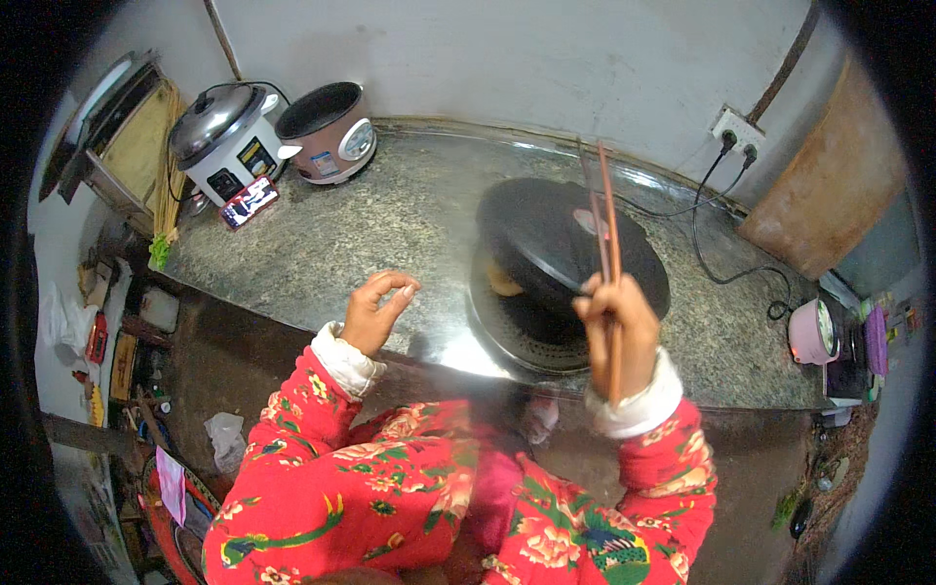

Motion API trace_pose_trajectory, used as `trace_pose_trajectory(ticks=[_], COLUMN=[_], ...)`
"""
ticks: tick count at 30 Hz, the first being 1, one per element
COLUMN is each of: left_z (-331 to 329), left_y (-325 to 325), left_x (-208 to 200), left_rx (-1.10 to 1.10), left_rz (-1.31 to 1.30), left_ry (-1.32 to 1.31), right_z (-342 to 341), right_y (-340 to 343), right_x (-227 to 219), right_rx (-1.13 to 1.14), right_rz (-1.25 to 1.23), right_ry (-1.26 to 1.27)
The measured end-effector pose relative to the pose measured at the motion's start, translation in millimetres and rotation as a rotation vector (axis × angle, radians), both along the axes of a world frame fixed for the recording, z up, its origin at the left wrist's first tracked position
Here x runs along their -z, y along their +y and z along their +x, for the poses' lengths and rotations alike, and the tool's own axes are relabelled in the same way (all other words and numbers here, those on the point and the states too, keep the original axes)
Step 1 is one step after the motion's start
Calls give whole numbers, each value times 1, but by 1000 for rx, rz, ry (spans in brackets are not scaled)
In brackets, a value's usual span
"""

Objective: The person opens a sandwich press, removes two cooked buns, and places them on a tray. They then stir a pot of soup containing noodles and greens with chopsticks and continue stirring for the remainder of the clip.

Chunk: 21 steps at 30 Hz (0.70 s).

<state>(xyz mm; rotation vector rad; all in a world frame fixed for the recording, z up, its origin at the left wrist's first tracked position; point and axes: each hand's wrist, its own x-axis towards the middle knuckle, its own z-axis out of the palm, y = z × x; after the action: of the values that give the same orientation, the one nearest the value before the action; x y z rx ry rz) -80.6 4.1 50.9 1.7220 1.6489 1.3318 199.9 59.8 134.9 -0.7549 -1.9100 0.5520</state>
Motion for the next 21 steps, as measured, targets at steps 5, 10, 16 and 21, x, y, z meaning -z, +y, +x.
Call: trace_pose_trajectory(ticks=[5, 10, 16, 21], left_z=[-11, -11, -2, 22], left_y=[-16, -19, -24, -32], left_x=[-8, -15, -24, -38], left_rx=[14, 66, 152, 394], left_rz=[28, 54, 21, -65], left_ry=[-32, -2, -17, -91], right_z=[-10, -18, -22, -36], right_y=[-41, -59, -65, -68], right_x=[58, 96, 100, 76], right_rx=[-43, -26, 65, 57], right_rz=[-5, 6, -57, -3], right_ry=[-66, -113, -107, -11])
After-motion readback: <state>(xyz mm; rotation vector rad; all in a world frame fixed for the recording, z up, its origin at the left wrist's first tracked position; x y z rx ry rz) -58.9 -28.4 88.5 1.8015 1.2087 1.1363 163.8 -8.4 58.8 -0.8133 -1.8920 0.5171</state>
